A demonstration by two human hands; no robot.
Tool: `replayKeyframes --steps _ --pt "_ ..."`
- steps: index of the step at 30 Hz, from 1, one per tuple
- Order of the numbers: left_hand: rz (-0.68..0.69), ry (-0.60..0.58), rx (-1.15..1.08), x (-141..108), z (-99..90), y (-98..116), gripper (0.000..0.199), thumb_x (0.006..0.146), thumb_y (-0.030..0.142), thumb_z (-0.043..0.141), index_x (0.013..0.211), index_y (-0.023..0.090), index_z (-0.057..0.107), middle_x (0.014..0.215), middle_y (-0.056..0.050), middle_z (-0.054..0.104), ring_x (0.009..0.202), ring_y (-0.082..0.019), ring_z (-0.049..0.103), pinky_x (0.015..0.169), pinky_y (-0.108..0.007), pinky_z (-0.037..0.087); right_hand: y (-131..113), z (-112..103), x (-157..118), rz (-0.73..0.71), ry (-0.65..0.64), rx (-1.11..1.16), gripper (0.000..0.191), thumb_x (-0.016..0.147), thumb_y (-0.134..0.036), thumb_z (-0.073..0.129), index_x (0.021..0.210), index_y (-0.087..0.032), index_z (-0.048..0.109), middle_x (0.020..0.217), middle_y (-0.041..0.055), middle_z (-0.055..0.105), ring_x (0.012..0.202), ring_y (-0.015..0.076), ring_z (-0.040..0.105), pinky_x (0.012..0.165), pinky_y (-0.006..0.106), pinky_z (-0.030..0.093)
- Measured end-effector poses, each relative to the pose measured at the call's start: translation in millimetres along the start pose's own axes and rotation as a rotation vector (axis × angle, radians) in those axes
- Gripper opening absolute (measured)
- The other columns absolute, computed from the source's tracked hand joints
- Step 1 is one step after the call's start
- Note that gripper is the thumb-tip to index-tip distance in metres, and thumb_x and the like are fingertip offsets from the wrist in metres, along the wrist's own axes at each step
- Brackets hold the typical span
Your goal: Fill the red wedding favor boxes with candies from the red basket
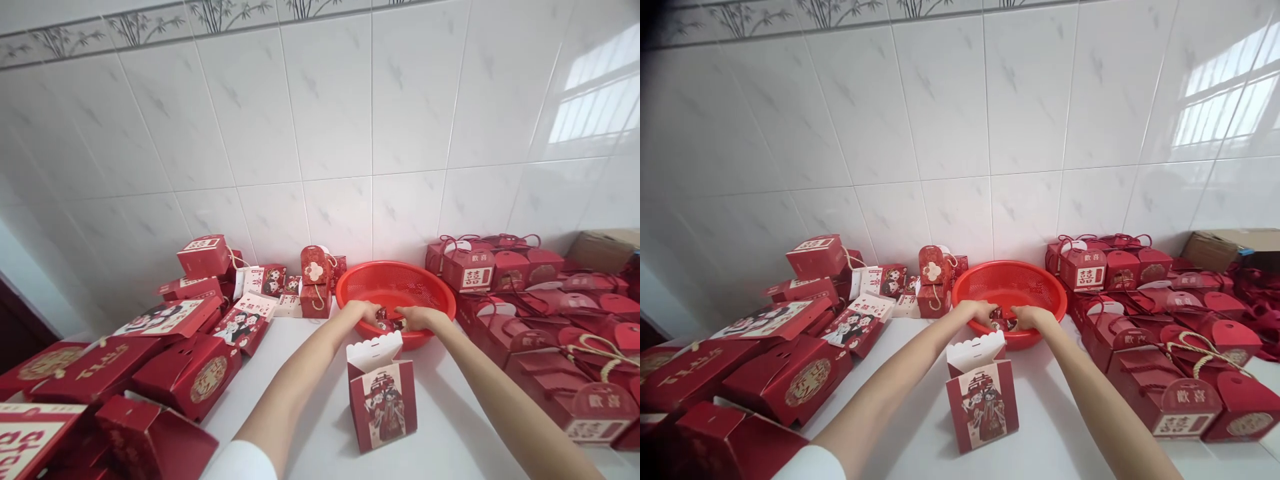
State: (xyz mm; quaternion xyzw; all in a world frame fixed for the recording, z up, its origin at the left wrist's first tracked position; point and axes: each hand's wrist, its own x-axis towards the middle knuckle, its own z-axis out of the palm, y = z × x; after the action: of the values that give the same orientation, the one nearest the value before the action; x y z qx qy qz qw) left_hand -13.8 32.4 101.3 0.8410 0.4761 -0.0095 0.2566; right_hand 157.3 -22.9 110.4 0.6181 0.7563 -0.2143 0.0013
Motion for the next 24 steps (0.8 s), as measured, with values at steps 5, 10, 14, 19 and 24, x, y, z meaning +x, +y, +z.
replayKeyframes --steps 5,10,14,19,24 --pt "-0.048 -0.083 0.183 0 -10.3 -1 0.072 0.049 0.044 0.085 0.114 0.022 0.065 0.128 -0.012 0.065 0.114 -0.035 0.061 0.09 -0.039 0.052 -11 0 3 0.095 -0.088 -0.043 0.075 0.065 -0.033 0.078 0.135 -0.017 0.058 0.135 0.019 0.06 0.126 0.0402 0.055 0.096 0.048 0.05" --pt "-0.045 -0.132 0.253 -3 -13.8 5 0.049 0.059 0.04 0.082 0.102 0.021 0.067 0.11 -0.007 0.072 0.101 -0.028 0.067 0.084 -0.032 0.053 -14 4 4 0.14 -0.105 -0.083 0.072 0.072 -0.04 0.073 0.138 -0.018 0.055 0.143 0.0173 0.053 0.138 0.0386 0.043 0.104 0.048 0.043" --pt "-0.072 -0.124 0.194 -3 -12.4 3 0.055 0.057 0.04 0.083 0.106 0.02 0.066 0.11 -0.007 0.072 0.095 -0.027 0.068 0.08 -0.031 0.054 -11 6 6 0.128 -0.09 -0.088 0.066 0.076 -0.044 0.069 0.134 -0.016 0.056 0.138 0.0172 0.057 0.132 0.0378 0.048 0.101 0.044 0.043" --pt "-0.041 -0.153 0.002 0 -9.6 -5 0.052 0.055 0.041 0.083 0.101 0.021 0.067 0.103 -0.003 0.073 0.089 -0.023 0.069 0.072 -0.028 0.054 -7 11 9 0.118 -0.043 -0.069 0.063 0.075 -0.045 0.069 0.13 -0.017 0.059 0.133 0.0175 0.06 0.129 0.0381 0.05 0.097 0.042 0.044" --pt "-0.034 -0.179 -0.047 1 -10.8 -6 0.061 0.051 0.054 0.084 0.1 0.022 0.067 0.1 -0.002 0.073 0.083 -0.021 0.068 0.064 -0.027 0.051 -5 13 10 0.111 -0.043 -0.057 0.09 0.071 -0.05 0.073 0.148 -0.016 0.042 0.142 0.0208 0.052 0.136 0.0408 0.043 0.1 0.046 0.043"
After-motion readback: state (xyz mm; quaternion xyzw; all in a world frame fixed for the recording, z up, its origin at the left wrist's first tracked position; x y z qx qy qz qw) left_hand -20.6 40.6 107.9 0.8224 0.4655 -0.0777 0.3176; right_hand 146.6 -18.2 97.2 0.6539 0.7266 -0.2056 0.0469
